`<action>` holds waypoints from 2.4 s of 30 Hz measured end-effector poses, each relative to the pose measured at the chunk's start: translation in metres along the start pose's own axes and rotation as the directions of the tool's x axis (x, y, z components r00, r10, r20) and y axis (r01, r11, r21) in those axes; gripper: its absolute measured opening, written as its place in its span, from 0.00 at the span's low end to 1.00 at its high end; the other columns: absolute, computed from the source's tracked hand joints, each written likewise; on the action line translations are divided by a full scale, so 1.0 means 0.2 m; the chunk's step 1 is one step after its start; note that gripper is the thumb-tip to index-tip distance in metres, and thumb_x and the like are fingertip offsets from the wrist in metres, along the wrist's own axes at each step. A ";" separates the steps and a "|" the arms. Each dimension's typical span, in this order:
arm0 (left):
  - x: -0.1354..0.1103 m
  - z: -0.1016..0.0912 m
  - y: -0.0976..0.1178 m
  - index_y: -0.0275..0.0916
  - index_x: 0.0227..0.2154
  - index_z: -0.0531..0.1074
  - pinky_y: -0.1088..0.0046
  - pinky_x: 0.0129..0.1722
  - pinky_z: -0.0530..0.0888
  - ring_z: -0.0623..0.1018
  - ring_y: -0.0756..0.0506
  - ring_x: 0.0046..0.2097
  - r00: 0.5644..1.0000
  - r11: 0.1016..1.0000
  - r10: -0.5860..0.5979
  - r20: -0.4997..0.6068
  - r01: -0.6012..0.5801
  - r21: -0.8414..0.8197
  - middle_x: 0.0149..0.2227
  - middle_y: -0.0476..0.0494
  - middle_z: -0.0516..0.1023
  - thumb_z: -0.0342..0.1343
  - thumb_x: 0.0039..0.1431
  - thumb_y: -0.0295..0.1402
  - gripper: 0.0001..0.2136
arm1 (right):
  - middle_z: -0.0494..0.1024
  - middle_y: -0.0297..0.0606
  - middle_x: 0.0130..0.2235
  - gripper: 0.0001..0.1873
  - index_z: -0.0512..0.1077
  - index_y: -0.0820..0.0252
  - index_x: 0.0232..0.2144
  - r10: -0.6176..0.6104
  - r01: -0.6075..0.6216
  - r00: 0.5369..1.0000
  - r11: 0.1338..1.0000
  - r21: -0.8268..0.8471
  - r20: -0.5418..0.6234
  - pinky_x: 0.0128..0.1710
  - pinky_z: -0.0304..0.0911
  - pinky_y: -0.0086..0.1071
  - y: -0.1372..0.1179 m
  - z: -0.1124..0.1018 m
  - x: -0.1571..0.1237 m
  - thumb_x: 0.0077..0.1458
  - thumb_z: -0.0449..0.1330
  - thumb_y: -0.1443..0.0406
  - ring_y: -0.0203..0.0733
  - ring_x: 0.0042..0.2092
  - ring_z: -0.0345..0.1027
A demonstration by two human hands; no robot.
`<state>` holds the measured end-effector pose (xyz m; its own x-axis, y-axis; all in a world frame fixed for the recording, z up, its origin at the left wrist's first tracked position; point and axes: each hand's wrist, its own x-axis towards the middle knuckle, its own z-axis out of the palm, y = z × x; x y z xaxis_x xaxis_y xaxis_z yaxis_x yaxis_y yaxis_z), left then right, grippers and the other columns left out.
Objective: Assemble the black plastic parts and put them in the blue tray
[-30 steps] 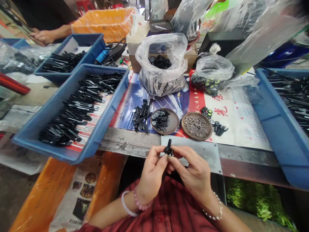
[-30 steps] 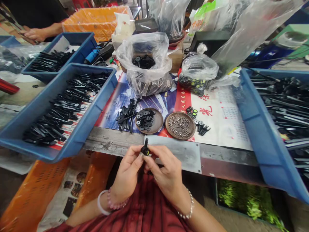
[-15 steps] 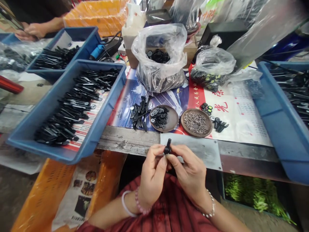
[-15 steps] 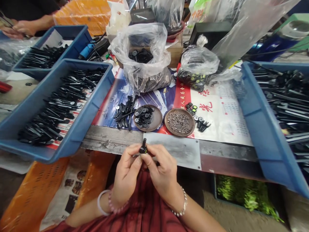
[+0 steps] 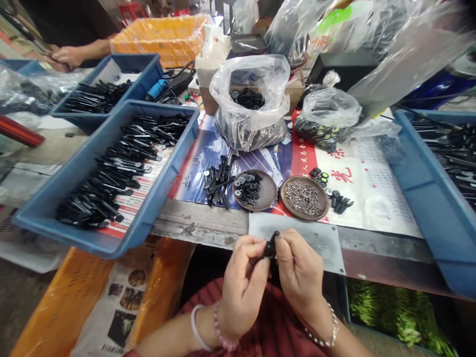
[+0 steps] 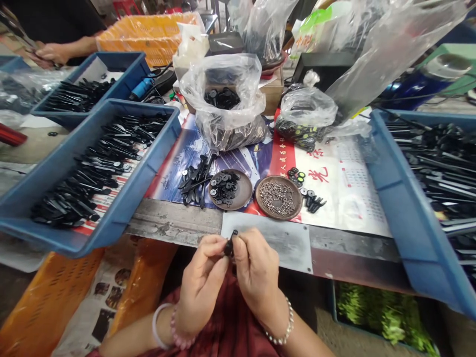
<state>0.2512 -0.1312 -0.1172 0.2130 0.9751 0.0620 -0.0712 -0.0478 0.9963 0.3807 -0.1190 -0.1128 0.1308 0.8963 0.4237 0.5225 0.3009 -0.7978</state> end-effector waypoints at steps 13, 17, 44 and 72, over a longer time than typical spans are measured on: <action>0.02 0.00 0.01 0.44 0.46 0.76 0.75 0.47 0.74 0.76 0.47 0.47 0.998 0.998 -0.036 -0.057 0.034 -0.045 0.46 0.44 0.72 0.53 0.67 0.26 0.10 | 0.62 0.29 0.21 0.23 0.59 0.57 0.23 -0.041 0.049 0.990 0.997 -0.062 0.132 0.21 0.50 0.28 0.03 0.00 0.00 0.73 0.44 0.63 0.32 0.21 0.56; 0.02 0.01 0.00 0.46 0.46 0.75 0.75 0.47 0.75 0.76 0.48 0.47 0.998 0.996 -0.044 -0.051 0.040 -0.076 0.46 0.45 0.71 0.53 0.67 0.26 0.10 | 0.63 0.30 0.22 0.23 0.62 0.58 0.24 -0.012 0.014 0.999 0.997 -0.071 0.033 0.22 0.53 0.27 0.03 0.00 0.03 0.71 0.49 0.57 0.33 0.22 0.57; 0.05 0.00 -0.01 0.45 0.44 0.74 0.80 0.28 0.71 0.73 0.56 0.30 0.975 0.904 -0.219 -0.038 0.188 -0.384 0.46 0.47 0.70 0.57 0.66 0.31 0.06 | 0.71 0.33 0.26 0.22 0.71 0.61 0.31 0.229 -0.262 0.960 0.939 0.224 0.162 0.22 0.59 0.26 0.11 -0.11 0.08 0.66 0.55 0.49 0.34 0.24 0.62; 0.01 0.00 0.02 0.43 0.42 0.75 0.81 0.28 0.70 0.73 0.57 0.30 0.976 0.900 -0.214 0.026 0.208 -0.384 0.46 0.46 0.69 0.57 0.66 0.30 0.04 | 0.71 0.39 0.41 0.22 0.66 0.56 0.49 0.167 -0.161 0.985 0.978 0.129 -0.037 0.30 0.65 0.34 0.00 -0.05 -0.01 0.53 0.64 0.58 0.40 0.33 0.65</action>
<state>0.2516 -0.1289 -0.1131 0.2487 0.9567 -0.1516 -0.3942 0.2429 0.8864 0.3895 -0.1237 -0.1095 0.2471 0.9214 0.3000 0.3813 0.1922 -0.9042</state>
